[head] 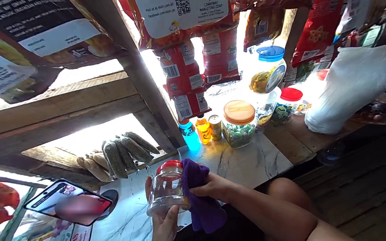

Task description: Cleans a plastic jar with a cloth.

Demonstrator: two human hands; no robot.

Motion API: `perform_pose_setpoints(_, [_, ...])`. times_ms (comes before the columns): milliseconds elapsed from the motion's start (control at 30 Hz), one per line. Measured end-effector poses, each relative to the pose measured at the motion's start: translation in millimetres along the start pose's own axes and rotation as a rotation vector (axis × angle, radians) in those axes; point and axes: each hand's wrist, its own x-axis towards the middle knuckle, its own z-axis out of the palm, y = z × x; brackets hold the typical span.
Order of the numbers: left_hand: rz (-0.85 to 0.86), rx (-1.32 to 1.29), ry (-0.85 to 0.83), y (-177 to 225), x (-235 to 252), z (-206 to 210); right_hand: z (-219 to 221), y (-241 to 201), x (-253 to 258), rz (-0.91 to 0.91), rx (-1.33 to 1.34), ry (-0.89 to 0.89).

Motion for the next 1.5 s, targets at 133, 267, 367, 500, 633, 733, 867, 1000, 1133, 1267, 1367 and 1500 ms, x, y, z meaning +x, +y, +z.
perform_pose_setpoints(133, [0.026,0.074,-0.056,-0.4,1.6,6.7,1.9,-4.2,-1.6,-0.001,-0.033,0.049])
perform_pose_setpoints(267, [0.050,0.249,-0.120,-3.4,-1.0,10.2,-1.1,-6.7,-0.3,0.011,-0.089,0.076])
perform_pose_setpoints(367, [0.112,0.361,-0.187,-8.3,0.8,8.4,-8.0,-9.7,1.2,0.021,-0.175,0.049])
perform_pose_setpoints(500, [0.160,0.563,-0.222,-18.0,2.2,0.1,-17.1,-10.9,1.9,-0.017,-0.308,0.016])
perform_pose_setpoints(633, [0.202,0.721,-0.223,-23.5,1.7,-5.4,-18.3,-12.8,0.6,-0.054,-0.398,0.015])
perform_pose_setpoints(733, [0.204,0.766,-0.223,-24.3,2.3,-5.3,-17.9,-10.0,1.0,-0.095,-0.421,0.040])
perform_pose_setpoints(867, [0.212,0.811,-0.209,-27.5,2.3,-2.4,-12.4,-7.3,2.3,-0.001,-0.372,0.131])
perform_pose_setpoints(1000, [0.253,0.815,-0.205,-27.3,1.9,4.0,-3.8,1.7,3.8,-0.071,-0.234,0.280])
perform_pose_setpoints(1133, [0.260,0.732,-0.177,-27.8,-0.6,7.8,5.5,9.3,7.8,-0.244,-0.101,0.392])
perform_pose_setpoints(1267, [0.200,0.450,-0.119,-20.1,-2.7,19.1,10.7,16.2,8.0,-0.302,-0.066,0.434])
perform_pose_setpoints(1367, [0.163,0.333,-0.069,-15.2,-4.8,21.5,20.1,21.0,4.3,-0.267,0.004,0.484])
perform_pose_setpoints(1500, [0.159,0.410,0.079,-11.1,-4.6,18.7,26.4,19.1,1.9,-0.085,0.065,0.390])
